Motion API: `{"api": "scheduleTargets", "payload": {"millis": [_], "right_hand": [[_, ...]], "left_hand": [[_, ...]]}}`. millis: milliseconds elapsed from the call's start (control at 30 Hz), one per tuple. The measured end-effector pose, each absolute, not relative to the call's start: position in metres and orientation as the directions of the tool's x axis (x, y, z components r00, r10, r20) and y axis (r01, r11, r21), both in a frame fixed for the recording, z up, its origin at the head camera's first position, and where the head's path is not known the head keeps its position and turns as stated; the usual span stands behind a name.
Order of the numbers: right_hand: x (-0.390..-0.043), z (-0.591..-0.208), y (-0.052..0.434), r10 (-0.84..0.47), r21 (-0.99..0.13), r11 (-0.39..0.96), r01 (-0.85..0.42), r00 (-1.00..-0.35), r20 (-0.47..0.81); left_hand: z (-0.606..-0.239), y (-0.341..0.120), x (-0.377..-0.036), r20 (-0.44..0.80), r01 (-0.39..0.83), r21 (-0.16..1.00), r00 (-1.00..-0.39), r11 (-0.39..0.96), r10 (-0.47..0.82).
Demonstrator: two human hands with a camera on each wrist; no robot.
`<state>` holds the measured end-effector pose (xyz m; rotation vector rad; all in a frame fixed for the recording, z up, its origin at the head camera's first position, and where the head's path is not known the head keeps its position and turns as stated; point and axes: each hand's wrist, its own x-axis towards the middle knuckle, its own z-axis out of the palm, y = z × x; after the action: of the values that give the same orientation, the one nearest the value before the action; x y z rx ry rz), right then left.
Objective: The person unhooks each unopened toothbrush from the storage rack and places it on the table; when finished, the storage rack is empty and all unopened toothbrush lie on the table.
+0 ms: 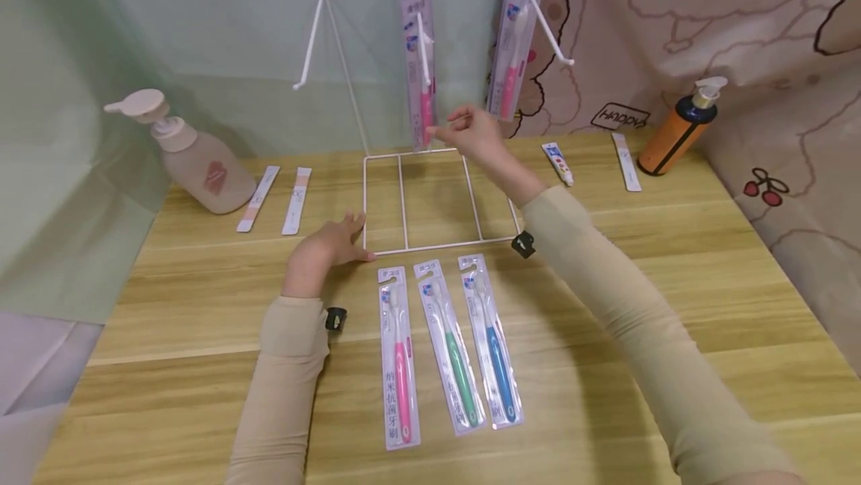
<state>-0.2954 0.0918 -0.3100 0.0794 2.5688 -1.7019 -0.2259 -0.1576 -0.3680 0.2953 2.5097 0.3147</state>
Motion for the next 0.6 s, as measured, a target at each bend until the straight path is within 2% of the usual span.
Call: {"api": "scheduleTargets", "payload": {"millis": [200, 300, 400, 600], "right_hand": [[-0.299, -0.314, 0.082, 0.074, -0.985, 0.164, 0.054, -0.996, -0.042], [-0.300, -0.314, 0.075, 0.084, -0.993, 0.111, 0.034, -0.996, -0.025], [-0.303, -0.314, 0.067, 0.114, -0.991, 0.130, 0.016, -0.993, -0.001], [-0.306, -0.315, 0.055, 0.197, -0.966, 0.258, 0.006, -0.979, 0.047]], "left_hand": [[-0.367, -0.159, -0.224, -0.519, 0.143, 0.285, -0.809, 0.948, 0.278], [-0.367, -0.159, -0.224, -0.518, 0.137, 0.285, -0.811, 0.949, 0.273], [-0.367, -0.159, -0.224, -0.514, 0.134, 0.285, -0.815, 0.949, 0.269], [-0.367, -0.160, -0.223, -0.519, 0.125, 0.289, -0.813, 0.949, 0.265]]}}
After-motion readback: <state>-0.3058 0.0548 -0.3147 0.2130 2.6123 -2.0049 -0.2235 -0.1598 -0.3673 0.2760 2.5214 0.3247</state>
